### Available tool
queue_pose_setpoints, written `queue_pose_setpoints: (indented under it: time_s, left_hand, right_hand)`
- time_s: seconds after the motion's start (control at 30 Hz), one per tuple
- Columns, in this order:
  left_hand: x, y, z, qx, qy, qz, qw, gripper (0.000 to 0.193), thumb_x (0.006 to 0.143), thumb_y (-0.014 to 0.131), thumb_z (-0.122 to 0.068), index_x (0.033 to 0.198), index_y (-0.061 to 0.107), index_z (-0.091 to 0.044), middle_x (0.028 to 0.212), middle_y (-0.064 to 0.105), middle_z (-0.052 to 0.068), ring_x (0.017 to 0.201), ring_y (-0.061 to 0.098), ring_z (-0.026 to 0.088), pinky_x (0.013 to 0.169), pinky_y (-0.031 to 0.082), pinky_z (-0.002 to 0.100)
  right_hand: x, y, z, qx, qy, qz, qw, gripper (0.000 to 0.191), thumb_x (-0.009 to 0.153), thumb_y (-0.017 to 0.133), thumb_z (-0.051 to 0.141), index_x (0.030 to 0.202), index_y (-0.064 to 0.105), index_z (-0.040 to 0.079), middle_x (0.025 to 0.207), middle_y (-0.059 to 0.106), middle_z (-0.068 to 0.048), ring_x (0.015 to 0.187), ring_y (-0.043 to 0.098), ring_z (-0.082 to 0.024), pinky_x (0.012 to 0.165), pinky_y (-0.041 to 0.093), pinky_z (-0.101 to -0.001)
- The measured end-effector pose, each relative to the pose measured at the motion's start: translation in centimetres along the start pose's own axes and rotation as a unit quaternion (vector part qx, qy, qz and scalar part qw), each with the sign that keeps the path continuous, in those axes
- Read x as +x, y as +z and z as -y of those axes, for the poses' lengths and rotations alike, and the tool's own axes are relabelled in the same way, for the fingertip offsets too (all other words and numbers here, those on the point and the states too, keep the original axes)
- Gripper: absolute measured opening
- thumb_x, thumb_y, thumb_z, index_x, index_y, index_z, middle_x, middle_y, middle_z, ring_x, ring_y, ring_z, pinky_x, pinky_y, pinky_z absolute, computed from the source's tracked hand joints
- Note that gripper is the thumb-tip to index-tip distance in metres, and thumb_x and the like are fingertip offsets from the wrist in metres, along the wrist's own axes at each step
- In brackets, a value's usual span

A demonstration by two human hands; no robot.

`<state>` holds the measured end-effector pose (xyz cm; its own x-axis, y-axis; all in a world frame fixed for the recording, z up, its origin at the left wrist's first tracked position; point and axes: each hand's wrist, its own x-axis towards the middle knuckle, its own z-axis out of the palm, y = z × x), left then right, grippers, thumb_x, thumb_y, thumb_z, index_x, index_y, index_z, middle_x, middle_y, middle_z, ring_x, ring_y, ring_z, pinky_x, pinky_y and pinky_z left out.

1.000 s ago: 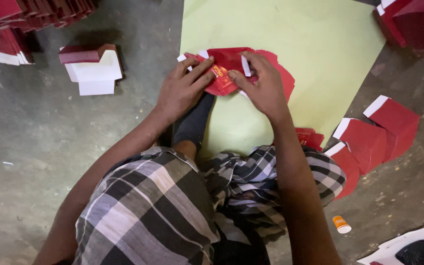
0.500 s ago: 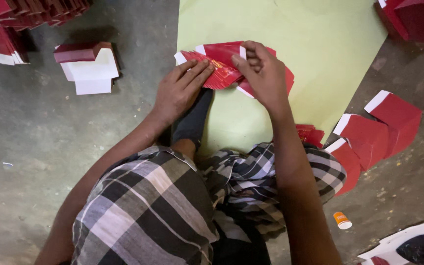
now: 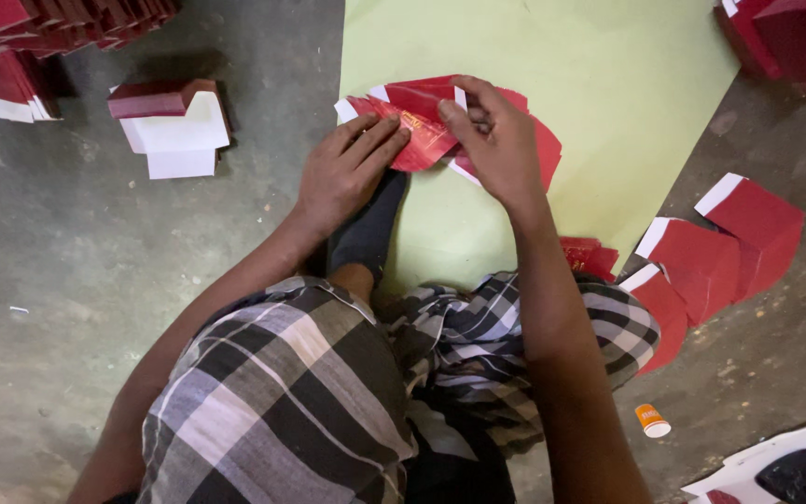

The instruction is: The person sits on the floor and folds red paper pieces into small box shapes. They apply glue to the edges, press the flaps together, and place the finished boxes into a growing stack nearby.

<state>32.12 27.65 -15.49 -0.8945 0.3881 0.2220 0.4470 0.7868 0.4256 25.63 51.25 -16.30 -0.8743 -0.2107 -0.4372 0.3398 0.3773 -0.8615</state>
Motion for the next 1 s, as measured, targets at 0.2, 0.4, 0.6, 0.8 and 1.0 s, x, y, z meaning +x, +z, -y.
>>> queue_pose_setpoints:
  time_s: [0.2, 0.4, 0.6, 0.8, 1.0]
  left_hand:
    - [0.1, 0.3, 0.7, -0.023, 0.000, -0.012, 1.000, 0.052, 0.091, 0.073, -0.005, 0.143, 0.064, -0.009, 0.145, 0.064, 0.007, 0.128, 0.063, 0.028, 0.100, 0.056, 0.040]
    - [0.0, 0.5, 0.7, -0.017, -0.009, -0.025, 1.000, 0.055, 0.086, 0.071, -0.002, 0.141, 0.064, -0.009, 0.147, 0.060, 0.015, 0.130, 0.061, 0.033, 0.101, 0.055, 0.041]
    - [0.0, 0.5, 0.7, -0.012, -0.009, -0.024, 1.000, 0.054, 0.092, 0.074, -0.004, 0.144, 0.063, -0.008, 0.149, 0.059, 0.011, 0.129, 0.062, 0.027, 0.102, 0.056, 0.039]
    - [0.3, 0.5, 1.1, -0.015, -0.023, -0.015, 1.000, 0.053, 0.091, 0.073, -0.001, 0.142, 0.064, -0.008, 0.149, 0.060, 0.007, 0.131, 0.063, 0.026, 0.104, 0.057, 0.037]
    - [0.3, 0.3, 1.2, -0.007, -0.030, -0.010, 0.999, 0.053, 0.094, 0.074, -0.003, 0.145, 0.062, -0.012, 0.152, 0.057, 0.003, 0.133, 0.063, 0.024, 0.107, 0.056, 0.036]
  right_hand:
    - [0.5, -0.1, 0.1, -0.054, -0.089, -0.010, 0.994, 0.035, 0.096, 0.079, 0.022, 0.121, 0.070, -0.001, 0.098, 0.074, -0.009, 0.082, 0.069, -0.014, 0.071, 0.058, -0.0285]
    - [0.8, -0.2, 0.6, -0.134, -0.136, -0.036, 0.981, 0.027, 0.098, 0.081, 0.021, 0.113, 0.072, 0.001, 0.097, 0.074, -0.011, 0.080, 0.073, -0.014, 0.071, 0.059, -0.0285]
    - [1.0, 0.0, 0.0, -0.298, -0.171, -0.083, 0.936, 0.019, 0.097, 0.079, 0.012, 0.113, 0.072, 0.005, 0.096, 0.074, -0.009, 0.084, 0.072, -0.020, 0.074, 0.058, -0.0316]
    - [1.5, 0.2, 0.6, -0.309, -0.103, -0.056, 0.944, 0.024, 0.096, 0.080, 0.016, 0.116, 0.072, 0.004, 0.100, 0.075, -0.011, 0.085, 0.074, -0.017, 0.073, 0.058, -0.0322]
    - [2.0, 0.3, 1.9, -0.151, -0.044, -0.030, 0.987, 0.040, 0.095, 0.082, 0.024, 0.124, 0.067, 0.002, 0.099, 0.076, -0.010, 0.083, 0.074, -0.015, 0.071, 0.058, -0.0295]
